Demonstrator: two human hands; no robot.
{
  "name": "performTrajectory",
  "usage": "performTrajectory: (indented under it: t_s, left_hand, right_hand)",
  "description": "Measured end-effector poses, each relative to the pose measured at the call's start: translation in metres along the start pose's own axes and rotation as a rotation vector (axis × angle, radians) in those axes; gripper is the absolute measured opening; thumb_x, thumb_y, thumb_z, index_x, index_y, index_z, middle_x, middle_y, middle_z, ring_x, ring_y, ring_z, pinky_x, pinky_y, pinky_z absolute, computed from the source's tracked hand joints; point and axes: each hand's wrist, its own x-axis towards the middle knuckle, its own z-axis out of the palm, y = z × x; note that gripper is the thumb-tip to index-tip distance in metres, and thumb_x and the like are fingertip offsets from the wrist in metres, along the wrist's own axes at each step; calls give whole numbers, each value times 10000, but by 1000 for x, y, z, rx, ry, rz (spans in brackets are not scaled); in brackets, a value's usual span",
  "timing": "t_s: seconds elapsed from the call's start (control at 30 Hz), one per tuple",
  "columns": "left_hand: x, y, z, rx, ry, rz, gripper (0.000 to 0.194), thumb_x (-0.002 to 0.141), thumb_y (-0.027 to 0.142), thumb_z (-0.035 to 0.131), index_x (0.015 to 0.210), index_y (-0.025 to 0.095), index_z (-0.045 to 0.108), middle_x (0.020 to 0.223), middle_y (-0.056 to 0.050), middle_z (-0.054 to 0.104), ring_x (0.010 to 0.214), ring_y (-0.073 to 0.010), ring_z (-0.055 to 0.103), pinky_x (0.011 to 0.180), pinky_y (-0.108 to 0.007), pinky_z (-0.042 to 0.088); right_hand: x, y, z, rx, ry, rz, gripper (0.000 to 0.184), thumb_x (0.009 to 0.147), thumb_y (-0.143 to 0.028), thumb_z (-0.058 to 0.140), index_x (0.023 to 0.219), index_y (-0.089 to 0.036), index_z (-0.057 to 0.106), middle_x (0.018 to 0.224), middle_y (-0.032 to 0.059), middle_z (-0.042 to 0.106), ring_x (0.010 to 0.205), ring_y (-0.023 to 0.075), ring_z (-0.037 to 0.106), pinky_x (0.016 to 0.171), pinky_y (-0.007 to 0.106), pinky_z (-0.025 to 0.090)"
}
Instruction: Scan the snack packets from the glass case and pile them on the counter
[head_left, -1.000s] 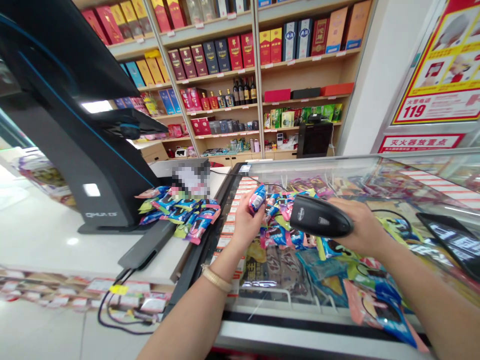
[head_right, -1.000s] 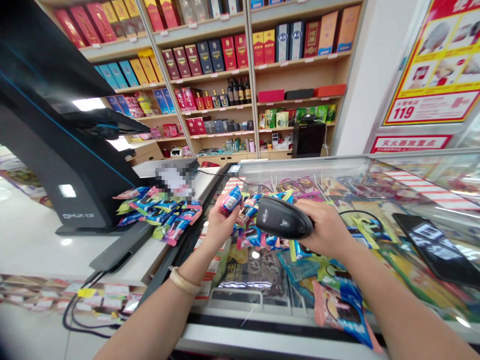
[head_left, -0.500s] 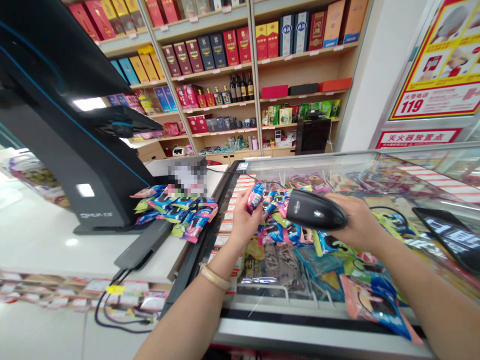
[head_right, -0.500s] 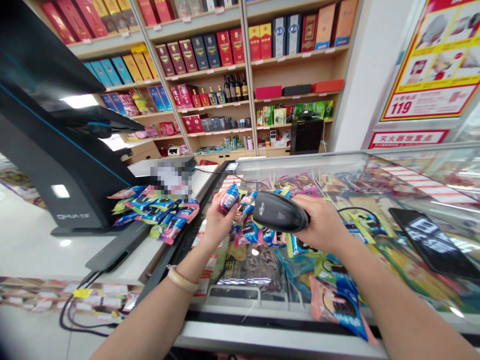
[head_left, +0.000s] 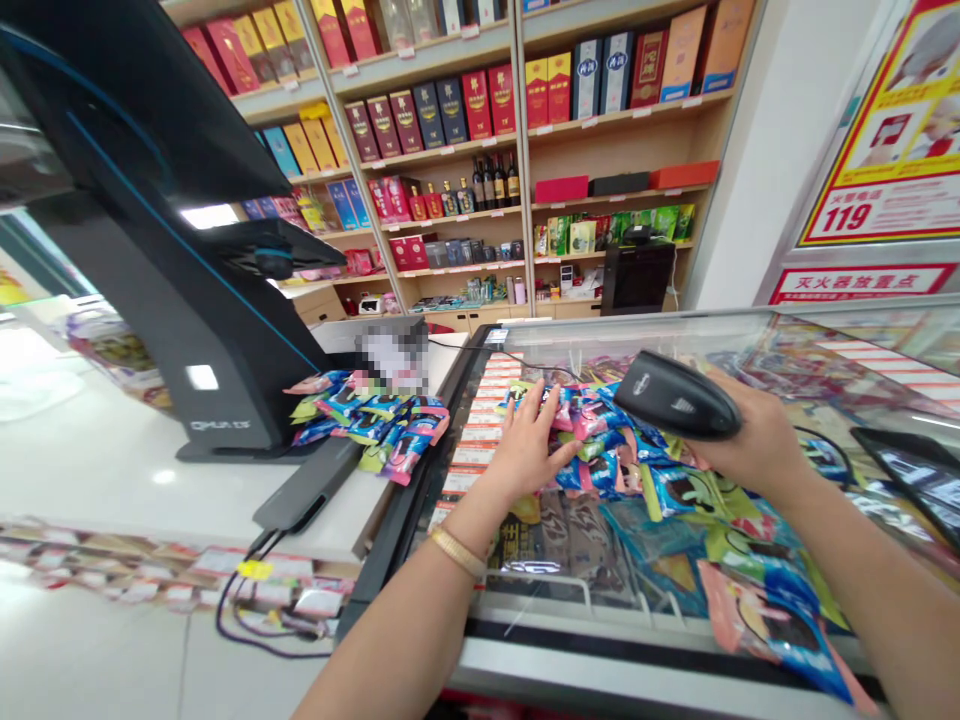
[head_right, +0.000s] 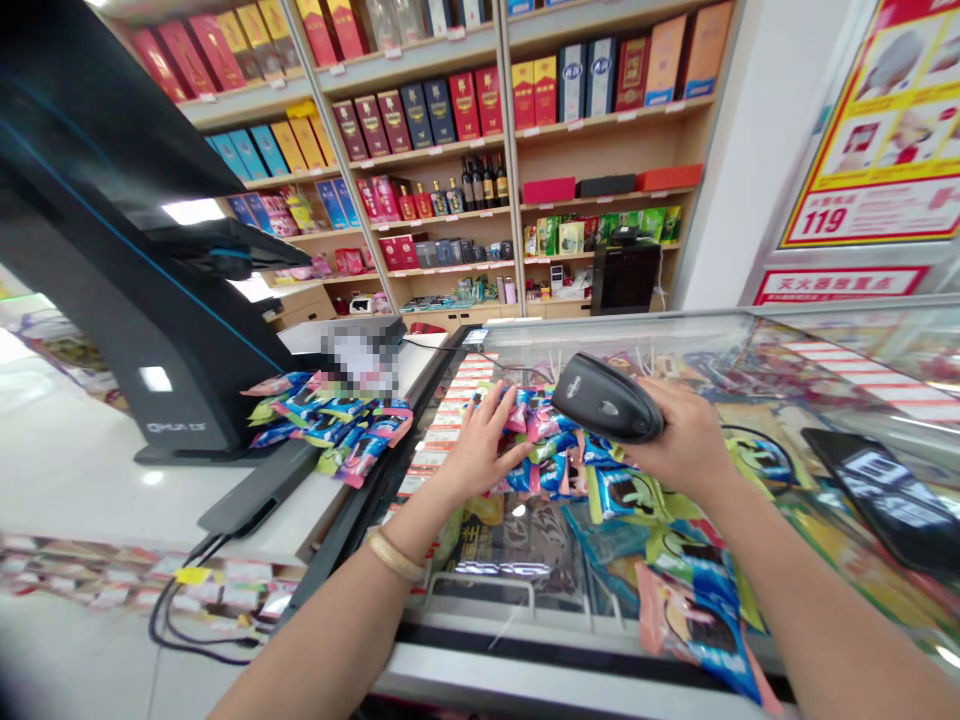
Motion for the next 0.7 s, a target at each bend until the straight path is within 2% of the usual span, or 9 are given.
performTrajectory:
  t_s: [0.1,0.2,0.33,0.4,0.47,0.53,0.6,0.7]
  left_hand:
    - [-2,2,-4,35,76,0,591,753,301,808,1322,276,651,1543,-164,495,1525,-369,333,1265,-581,137]
    - [1,1,-17,101,223,-49,532,750,231,776,1272,266,682,1510,-162,513,1473,-387,386,1249,-568,195]
    - [8,-2,-51,324,469,-169,584,728,153,742,1298,250,660,1463,-175,533,1424,-403,427,1235,-568,214]
    - [8,-2,-69,522,536,-275,591,765,162,706,1347,222,621,1448,-206,528,1393,-416,458,1201,-583,262]
    - [5,-3,-85,702,513,-403,562,799,196,683,1355,197,605,1426,-239,529,1336,-429,512,1145,-594,335]
    - [1,-4,-95,820,410,-513,504,797,238,699,1294,194,633,1363,-249,568,1259,-428,572,1076,-580,411]
    - [-4,-6,-102,872,304,-588,436,765,255,731,1195,212,672,1264,-224,625,1186,-412,618,1017,-548,464]
    - [-8,-13,-106,865,256,-628,391,743,225,738,1132,224,693,1210,-208,652,1142,-399,646,969,-519,496]
  right_hand:
    - [-3,3,2,-7,19,-17,316,818,-313,665,1118,-219,698,1058,142,787,961,318,765,820,396,609]
    - [-7,8,5,-17,84,-93,319,816,-302,668,1124,-228,695,995,143,789,892,318,770,774,397,609]
    - [-12,16,9,-36,79,-132,350,823,-307,673,1165,-235,678,1011,144,783,910,321,766,780,401,606]
    - [-15,19,11,-59,70,-157,369,820,-295,668,1183,-229,669,1022,155,780,909,330,766,779,412,605]
    - [-17,21,13,-74,68,-164,381,809,-286,664,1186,-225,661,1035,164,776,915,344,766,785,433,608]
    - [-18,22,15,-75,61,-145,379,793,-289,674,1167,-235,656,1037,158,774,917,355,766,789,450,612]
    - [-17,21,15,-68,54,-136,365,788,-284,681,1149,-252,647,1024,142,775,914,350,767,791,446,616]
    - [-13,14,11,-59,59,-195,344,811,-271,662,1152,-251,625,997,148,773,890,340,769,768,431,620]
